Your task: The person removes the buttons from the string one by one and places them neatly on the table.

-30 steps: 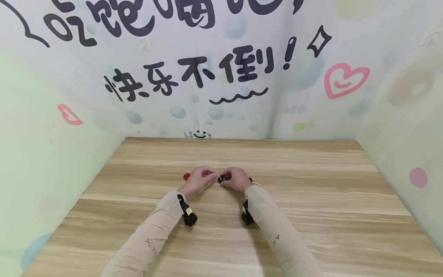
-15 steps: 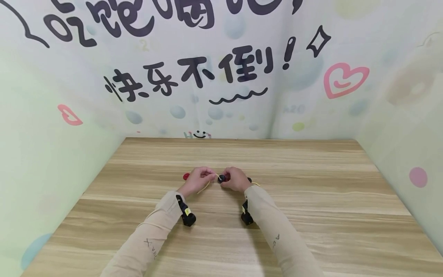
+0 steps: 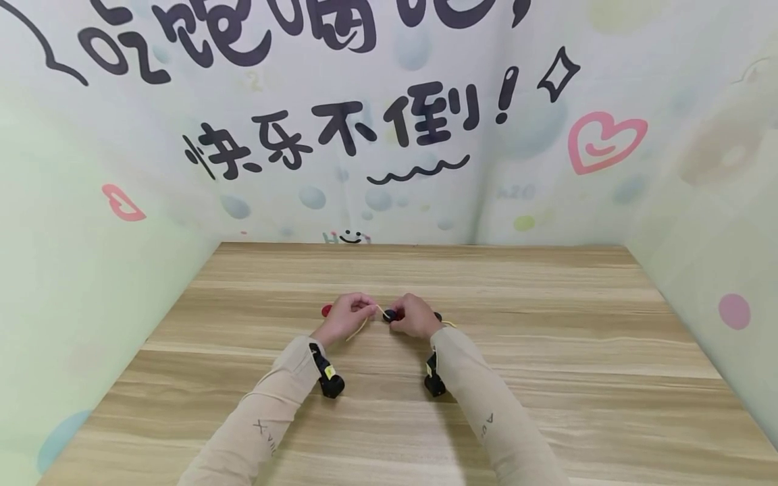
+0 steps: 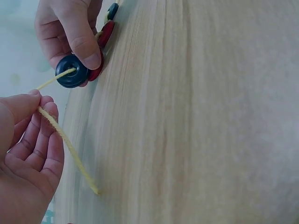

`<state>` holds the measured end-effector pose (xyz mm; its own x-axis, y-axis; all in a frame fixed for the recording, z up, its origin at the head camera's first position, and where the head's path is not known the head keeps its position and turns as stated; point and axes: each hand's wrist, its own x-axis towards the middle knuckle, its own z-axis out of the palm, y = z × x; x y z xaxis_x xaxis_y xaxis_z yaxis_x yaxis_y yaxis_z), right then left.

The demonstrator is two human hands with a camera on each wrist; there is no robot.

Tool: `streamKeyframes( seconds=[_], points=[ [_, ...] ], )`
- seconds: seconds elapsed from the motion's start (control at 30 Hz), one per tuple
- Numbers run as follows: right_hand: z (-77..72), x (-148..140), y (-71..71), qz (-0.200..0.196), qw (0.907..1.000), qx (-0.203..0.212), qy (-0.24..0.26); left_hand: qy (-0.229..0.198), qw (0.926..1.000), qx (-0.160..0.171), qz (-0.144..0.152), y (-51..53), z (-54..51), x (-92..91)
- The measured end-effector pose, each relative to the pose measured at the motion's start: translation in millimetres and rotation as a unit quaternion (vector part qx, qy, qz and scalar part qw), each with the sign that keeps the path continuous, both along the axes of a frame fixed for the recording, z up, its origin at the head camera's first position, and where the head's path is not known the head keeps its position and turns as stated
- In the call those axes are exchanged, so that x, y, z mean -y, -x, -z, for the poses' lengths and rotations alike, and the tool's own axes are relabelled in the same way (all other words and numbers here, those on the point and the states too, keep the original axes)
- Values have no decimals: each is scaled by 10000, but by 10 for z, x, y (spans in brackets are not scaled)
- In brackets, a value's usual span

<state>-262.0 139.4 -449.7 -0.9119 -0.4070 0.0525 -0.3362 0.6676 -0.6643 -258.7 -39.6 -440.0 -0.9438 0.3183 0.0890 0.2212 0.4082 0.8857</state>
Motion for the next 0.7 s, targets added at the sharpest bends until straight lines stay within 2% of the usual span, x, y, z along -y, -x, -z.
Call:
streamKeyframes(
  seconds=[0.17, 0.43, 0.7],
  points=[
    [-12, -8, -20, -37, 10000, -71, -6, -2, 10000, -82, 43, -1, 11, -6],
    [-20, -21, -39, -74, 10000, 17, 19, 5, 9999, 82, 67, 2, 21, -15],
    [-21, -37, -44, 30, 10000, 16, 47, 97, 9999, -77, 110, -10, 32, -28]
  ],
)
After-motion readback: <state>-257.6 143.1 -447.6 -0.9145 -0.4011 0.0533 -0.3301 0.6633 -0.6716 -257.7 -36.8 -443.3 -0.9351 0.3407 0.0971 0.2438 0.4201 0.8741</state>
